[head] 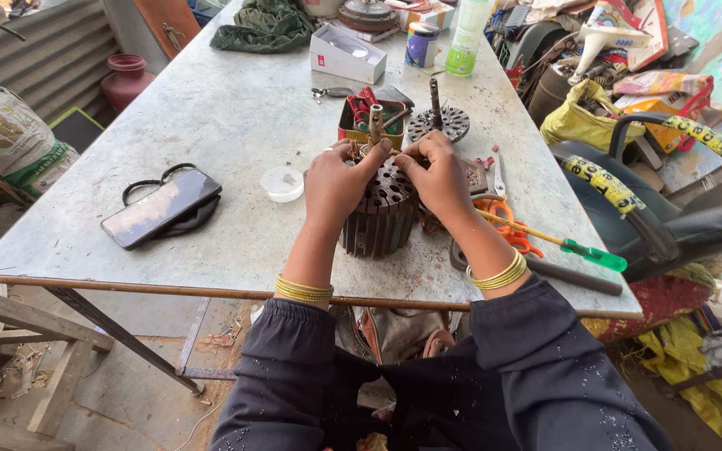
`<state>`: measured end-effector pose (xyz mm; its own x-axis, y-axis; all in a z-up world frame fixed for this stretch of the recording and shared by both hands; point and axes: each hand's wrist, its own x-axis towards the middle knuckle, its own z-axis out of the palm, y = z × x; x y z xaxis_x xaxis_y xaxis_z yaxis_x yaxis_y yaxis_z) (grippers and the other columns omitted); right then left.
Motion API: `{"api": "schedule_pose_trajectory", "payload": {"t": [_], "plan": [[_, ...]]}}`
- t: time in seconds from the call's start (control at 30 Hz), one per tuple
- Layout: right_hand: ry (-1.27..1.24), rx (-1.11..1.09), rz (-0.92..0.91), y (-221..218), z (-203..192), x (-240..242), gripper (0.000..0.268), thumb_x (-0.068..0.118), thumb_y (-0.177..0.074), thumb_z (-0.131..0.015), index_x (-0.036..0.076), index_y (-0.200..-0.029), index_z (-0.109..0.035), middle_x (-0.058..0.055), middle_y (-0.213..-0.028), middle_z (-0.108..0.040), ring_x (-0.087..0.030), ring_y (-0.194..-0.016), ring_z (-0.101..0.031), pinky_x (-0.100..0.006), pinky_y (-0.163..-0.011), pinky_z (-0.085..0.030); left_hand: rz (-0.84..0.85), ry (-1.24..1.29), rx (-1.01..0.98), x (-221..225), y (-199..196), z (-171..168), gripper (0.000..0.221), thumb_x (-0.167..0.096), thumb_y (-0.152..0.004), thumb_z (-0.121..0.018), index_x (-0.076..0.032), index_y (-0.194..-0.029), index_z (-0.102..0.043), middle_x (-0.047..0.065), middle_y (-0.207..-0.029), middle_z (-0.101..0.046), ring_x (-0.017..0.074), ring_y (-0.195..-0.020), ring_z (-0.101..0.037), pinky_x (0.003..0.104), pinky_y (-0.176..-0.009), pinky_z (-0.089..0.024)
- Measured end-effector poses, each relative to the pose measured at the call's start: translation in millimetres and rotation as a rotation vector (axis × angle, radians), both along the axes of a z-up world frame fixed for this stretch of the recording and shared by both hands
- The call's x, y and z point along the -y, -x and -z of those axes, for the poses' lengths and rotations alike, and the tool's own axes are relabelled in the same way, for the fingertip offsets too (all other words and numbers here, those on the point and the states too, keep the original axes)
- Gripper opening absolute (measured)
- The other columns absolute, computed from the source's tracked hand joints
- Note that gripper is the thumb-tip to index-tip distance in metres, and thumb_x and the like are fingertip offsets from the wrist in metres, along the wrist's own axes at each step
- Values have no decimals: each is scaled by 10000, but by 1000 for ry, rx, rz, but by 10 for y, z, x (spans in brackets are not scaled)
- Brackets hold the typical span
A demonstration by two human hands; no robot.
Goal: The person works on a cylindrical electrical component with copper windings, using a screwdriver to adjust internal parts and a hammer to tap the assembly. They rotate the component and use pliers to manipulate wires.
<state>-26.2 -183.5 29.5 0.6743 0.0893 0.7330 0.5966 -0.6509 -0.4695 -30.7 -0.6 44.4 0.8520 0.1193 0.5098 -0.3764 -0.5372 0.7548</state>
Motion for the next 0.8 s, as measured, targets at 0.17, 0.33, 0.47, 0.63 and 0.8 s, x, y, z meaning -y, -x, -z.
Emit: {"api": "schedule_pose_trajectory", "payload": {"t": [0.17, 0.33, 0.47, 0.63, 0.8], "plan": [[288, -41, -382, -135, -300, 199, 172, 139, -891, -784, -6, -941, -707, -73, -979, -648, -237, -965, -642, -365, -888, -499, 49, 2, -32, -20, -1, -13, 695, -682, -806, -665, -19, -960, -803, 184, -1008, -769, 344, -959, -731, 420, -865, -548], [161, -198, -371, -150, -253, 276, 194, 191, -899, -793, 16, -945, -724, -52, -946, -633, -183, -948, -659, -315, -866, -513, 146, 179, 18, -14, -10, 42, 620, -598, -806, -691, -56, -1093, -780, 149, -1080, -779, 273, -1025, -748, 363, -904, -540], [-184, -287, -424, -158, -50, 207, 178, 187, -944, -763, 17, -944, -710, -24, -1014, -635, -157, -1063, -700, -271, -913, -532, 345, 347, 160, -51, 13, 209, 639, -587, -963, -606, -55, -1306, -688, 185, -1393, -669, 302, -1315, -629, 380, -1103, -465], [-147, -344, -516, -84, -8, 279, 159, 151, -973, -752, 6, -1011, -700, -43, -1120, -593, -168, -1250, -655, -300, -1026, -534, 446, 248, 194, -227, 191, 398, 956, -671, -869, -728, -66, -1570, -490, 249, -1620, -434, 401, -1513, -435, 471, -1254, -372], [-9, -250, -600, -37, -156, 307, 189, 45, -938, -739, -29, -1105, -688, -79, -1323, -557, -222, -1245, -602, -337, -1070, -504, 298, -179, 186, -312, 350, 251, 1351, -667, -562, -940, -50, -1624, -377, 307, -1649, -336, 465, -1546, -323, 515, -1211, -339]]}}
